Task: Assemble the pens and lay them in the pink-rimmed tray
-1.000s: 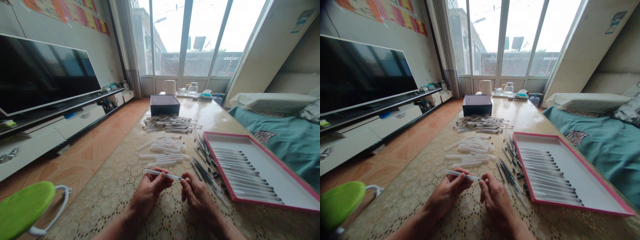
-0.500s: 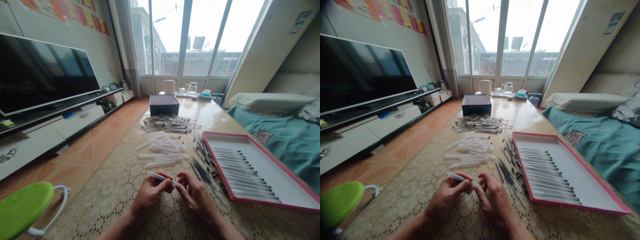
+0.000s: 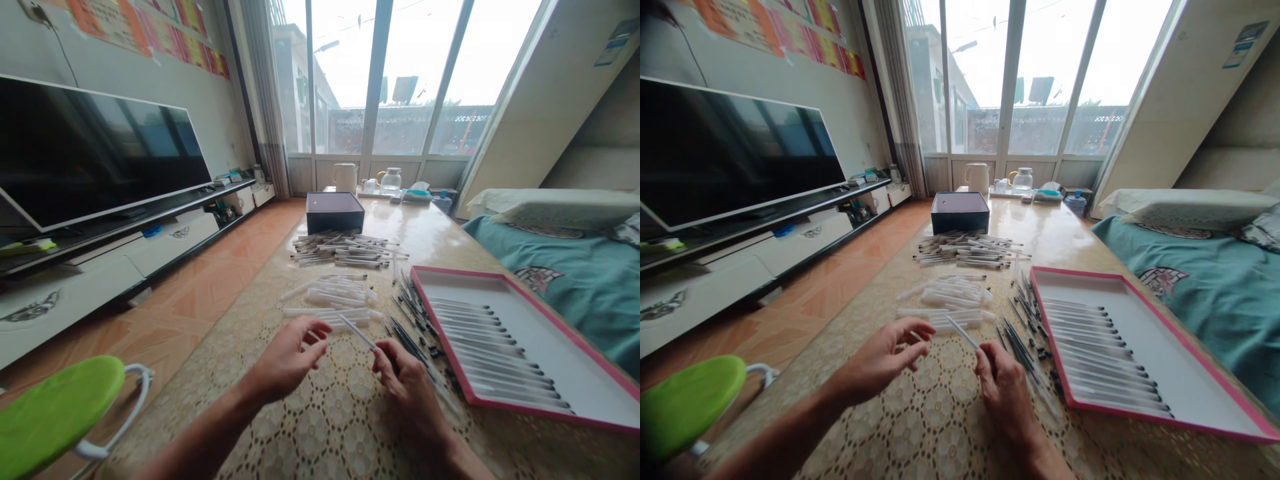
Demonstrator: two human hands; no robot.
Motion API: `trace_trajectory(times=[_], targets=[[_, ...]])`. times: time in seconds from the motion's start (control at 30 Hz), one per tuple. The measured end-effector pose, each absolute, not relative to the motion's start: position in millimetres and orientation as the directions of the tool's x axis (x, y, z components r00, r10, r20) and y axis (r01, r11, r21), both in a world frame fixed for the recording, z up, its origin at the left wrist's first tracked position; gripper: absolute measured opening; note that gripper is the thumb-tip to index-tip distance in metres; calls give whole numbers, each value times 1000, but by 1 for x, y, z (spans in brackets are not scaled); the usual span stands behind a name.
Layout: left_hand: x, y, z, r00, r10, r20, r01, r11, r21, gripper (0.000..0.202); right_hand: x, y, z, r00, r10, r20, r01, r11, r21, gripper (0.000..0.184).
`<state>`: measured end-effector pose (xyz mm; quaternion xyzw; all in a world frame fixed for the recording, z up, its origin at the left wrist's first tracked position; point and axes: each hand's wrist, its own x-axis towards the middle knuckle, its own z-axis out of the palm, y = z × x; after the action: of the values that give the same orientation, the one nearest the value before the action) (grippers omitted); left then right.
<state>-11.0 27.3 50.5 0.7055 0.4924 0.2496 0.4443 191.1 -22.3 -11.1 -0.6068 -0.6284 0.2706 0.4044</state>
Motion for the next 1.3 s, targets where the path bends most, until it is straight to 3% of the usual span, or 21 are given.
trace_trajectory(times=[0.07, 0.13, 0.33, 0.57, 0.8, 1.03, 1.1, 1.13, 1.3], targets=[[-15, 58, 48, 291, 950, 118, 748, -302, 591, 25, 191, -22, -12, 76, 982, 175, 538, 107, -836, 28], [-16, 90, 38, 221, 962, 162, 823, -273, 497, 27, 191, -22, -12, 78, 981, 175, 539, 106, -836, 28], [-7, 142, 8, 189, 965, 179, 902, -243, 357, 23, 190, -22, -11, 71, 981, 182, 543, 116, -832, 27], [-3, 145, 3, 170, 970, 176, 920, -220, 324, 18, 190, -21, -10, 80, 978, 195, 548, 120, -828, 25], [-13, 134, 7, 163, 971, 174, 888, -221, 403, 15, 191, -23, -10, 100, 978, 182, 499, 109, -860, 23], [-20, 80, 22, 175, 963, 204, 735, -266, 624, 21, 193, -27, 0, 67, 978, 199, 570, 126, -812, 18], [-16, 59, 20, 183, 980, 71, 413, -142, 900, 21, 194, -29, 3, 72, 972, 223, 633, 128, -763, 16], [-13, 49, 18, 188, 982, 11, 288, -66, 955, 21, 195, -31, 4, 69, 969, 237, 663, 133, -737, 16], [-1, 19, 10, 187, 966, -178, -142, 206, 968, 24, 196, -36, 7, 8, 951, 309, 747, 200, -634, 20]])
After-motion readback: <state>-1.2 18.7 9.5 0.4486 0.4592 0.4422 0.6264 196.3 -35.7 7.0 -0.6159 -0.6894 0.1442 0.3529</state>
